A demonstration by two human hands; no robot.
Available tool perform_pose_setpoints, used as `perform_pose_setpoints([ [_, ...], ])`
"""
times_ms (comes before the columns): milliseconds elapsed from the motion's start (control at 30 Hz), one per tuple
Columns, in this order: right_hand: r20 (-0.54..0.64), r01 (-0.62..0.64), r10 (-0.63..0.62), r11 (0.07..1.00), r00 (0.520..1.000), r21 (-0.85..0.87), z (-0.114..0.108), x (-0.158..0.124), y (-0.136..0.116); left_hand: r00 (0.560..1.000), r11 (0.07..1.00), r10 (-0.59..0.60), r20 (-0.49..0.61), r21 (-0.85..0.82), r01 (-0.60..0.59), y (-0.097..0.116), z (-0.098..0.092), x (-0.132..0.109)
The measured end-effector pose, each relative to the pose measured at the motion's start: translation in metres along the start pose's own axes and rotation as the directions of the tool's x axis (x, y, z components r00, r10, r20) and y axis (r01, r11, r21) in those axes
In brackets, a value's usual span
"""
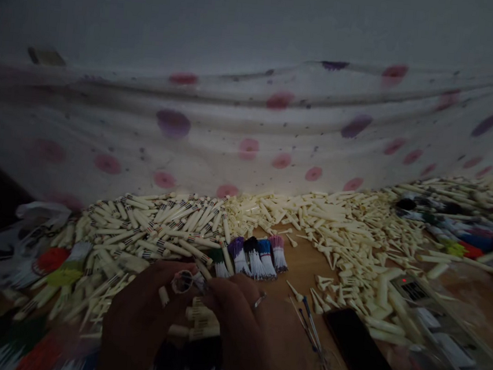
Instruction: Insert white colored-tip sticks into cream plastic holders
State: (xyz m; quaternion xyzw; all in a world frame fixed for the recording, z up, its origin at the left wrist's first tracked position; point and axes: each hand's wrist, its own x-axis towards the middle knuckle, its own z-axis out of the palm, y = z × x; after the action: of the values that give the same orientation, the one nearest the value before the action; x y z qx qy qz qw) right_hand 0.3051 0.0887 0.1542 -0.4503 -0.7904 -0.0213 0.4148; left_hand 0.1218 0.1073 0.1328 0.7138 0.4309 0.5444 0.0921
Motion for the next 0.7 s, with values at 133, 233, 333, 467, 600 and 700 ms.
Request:
perform_pose_setpoints([
  [133, 0.006, -0.049, 0.049, 0.999, 0.999, -0.022, -0.002, 0.002, -0.007, 1.000, 1.000, 0.004, -0.005, -0.008, -0.004, 0.000, 0.002, -0.001],
  [233, 0.019, -0.077, 0.078, 0.996, 0.997, -0.035, -0.004, 0.002, -0.012, 1.000, 1.000, -0.002, -0.008, -0.023, 0.002, 0.001, 0.002, -0.001],
  [333, 0.036, -0.060, 0.061, 0.998, 0.997, -0.018, -0.004, 0.000, -0.012, 1.000, 1.000, -0.006, -0.018, -0.015, 0.006, 0.001, 0.001, -0.002],
  [467, -0.013, -0.071, 0.072, 0.996, 0.997, 0.060, -0.005, -0.002, -0.009, 1.000, 1.000, 0.004, -0.018, -0.012, -0.004, 0.001, 0.000, 0.000],
  [600, -0.018, -0.054, 0.055, 0.997, 0.998, 0.047, -0.007, -0.002, -0.010, 1.000, 1.000, -0.004, 0.027, 0.008, 0.004, 0.003, -0.002, 0.001],
  [700, -0.021, -0.069, 0.069, 0.997, 0.997, 0.029, -0.007, -0.001, -0.010, 0.999, 1.000, -0.022, 0.024, 0.008, 0.022, 0.003, -0.003, 0.001],
])
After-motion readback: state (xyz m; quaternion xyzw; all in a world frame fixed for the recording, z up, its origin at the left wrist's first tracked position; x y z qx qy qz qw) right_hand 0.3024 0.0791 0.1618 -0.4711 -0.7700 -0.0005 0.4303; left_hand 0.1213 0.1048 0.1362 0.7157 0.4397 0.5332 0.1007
